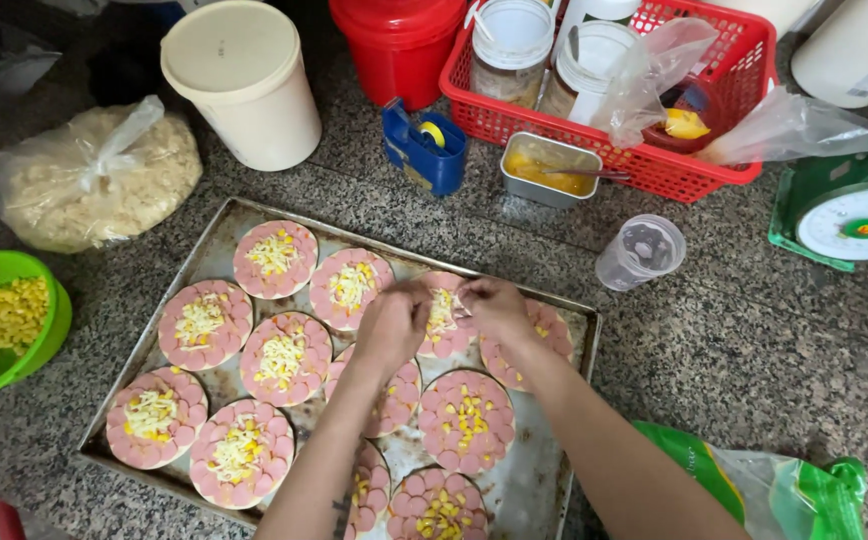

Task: Topping mini pizzas with shredded mozzarella cheese by hand.

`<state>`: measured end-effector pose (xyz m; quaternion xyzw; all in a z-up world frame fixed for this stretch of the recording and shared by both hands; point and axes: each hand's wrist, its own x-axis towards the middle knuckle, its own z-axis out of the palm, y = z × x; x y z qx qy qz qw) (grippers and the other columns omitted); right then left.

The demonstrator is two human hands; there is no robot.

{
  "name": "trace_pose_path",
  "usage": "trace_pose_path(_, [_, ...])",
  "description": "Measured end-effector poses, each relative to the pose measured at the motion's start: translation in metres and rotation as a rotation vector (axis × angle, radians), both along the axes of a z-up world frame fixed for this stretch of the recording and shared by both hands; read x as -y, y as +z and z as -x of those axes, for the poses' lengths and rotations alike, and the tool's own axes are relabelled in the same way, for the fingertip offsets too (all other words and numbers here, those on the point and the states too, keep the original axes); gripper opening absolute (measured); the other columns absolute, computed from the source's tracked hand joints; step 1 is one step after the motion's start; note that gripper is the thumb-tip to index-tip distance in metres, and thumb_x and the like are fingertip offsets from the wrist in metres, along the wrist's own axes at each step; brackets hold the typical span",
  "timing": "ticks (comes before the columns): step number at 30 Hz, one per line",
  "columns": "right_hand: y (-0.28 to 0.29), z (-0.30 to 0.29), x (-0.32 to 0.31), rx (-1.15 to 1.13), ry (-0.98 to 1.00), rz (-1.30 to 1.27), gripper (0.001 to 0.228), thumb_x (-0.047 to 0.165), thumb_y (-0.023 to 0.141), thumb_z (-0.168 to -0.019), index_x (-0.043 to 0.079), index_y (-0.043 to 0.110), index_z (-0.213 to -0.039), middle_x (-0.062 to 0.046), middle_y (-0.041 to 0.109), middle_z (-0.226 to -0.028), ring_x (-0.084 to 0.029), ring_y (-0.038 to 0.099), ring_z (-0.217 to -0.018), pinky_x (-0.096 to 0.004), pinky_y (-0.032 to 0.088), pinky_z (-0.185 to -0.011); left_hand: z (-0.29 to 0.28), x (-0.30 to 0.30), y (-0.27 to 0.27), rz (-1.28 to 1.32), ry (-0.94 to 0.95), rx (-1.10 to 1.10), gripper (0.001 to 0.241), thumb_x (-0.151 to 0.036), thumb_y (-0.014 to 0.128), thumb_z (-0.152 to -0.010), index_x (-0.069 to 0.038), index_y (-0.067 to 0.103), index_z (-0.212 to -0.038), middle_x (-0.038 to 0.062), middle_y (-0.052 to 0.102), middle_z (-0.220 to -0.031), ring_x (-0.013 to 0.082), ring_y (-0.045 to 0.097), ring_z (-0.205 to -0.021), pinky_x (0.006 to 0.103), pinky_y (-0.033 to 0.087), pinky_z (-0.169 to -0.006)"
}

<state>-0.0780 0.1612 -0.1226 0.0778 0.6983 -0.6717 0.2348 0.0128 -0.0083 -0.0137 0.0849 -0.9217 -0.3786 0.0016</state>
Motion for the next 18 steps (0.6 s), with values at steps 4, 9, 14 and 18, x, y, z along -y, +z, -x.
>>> trace_pose_path(4, [0.016, -0.004, 0.002, 0.024, -0.029, 0.01, 0.017, 0.0, 0.071, -0.085, -0.003, 0.075, -0.102, -0.028, 0.068, -0.104, -0.04, 0.074, -0.082, -0.045, 0.067, -0.071, -0.004, -0.002, 0.021, -0.021, -0.026, -0.022, 0.023, -0.008, 0.062, -0.088, -0.009, 0.08, -0.101, 0.015, 0.078, -0.105, 0.042, 0.071, -0.103, 0.0524, 0.057, -0.086])
trace_pose_path(9, [0.031, -0.009, 0.001, 0.069, -0.043, 0.025, 0.017, 0.002, 0.069, -0.087, -0.001, 0.075, -0.103, -0.024, 0.068, -0.11, -0.036, 0.074, -0.084, -0.043, 0.067, -0.074, -0.007, 0.008, 0.008, 0.084, 0.02, 0.022, 0.022, -0.011, 0.063, -0.086, -0.014, 0.081, -0.1, 0.011, 0.078, -0.102, 0.0385, 0.071, -0.1, 0.0536, 0.057, -0.086])
trace_pose_path(14, [0.032, -0.013, 0.003, 0.052, -0.018, -0.034, 0.028, 0.013, 0.076, -0.087, -0.005, 0.073, -0.109, -0.015, 0.068, -0.082, -0.017, 0.068, -0.06, -0.027, 0.062, -0.053, -0.009, 0.0, 0.024, -0.102, 0.019, -0.054, 0.021, -0.007, 0.064, -0.085, -0.011, 0.08, -0.099, 0.011, 0.078, -0.106, 0.0394, 0.071, -0.103, 0.0482, 0.057, -0.086])
trace_pose_path(18, [0.035, -0.015, 0.003, 0.035, -0.009, -0.046, 0.027, 0.009, 0.077, -0.084, -0.004, 0.075, -0.108, -0.013, 0.067, -0.078, -0.015, 0.065, -0.056, -0.025, 0.06, -0.047, -0.008, -0.005, 0.028, -0.114, 0.023, -0.055, 0.024, -0.011, 0.064, -0.086, -0.02, 0.081, -0.1, 0.007, 0.079, -0.102, 0.0348, 0.072, -0.098, 0.0476, 0.058, -0.085])
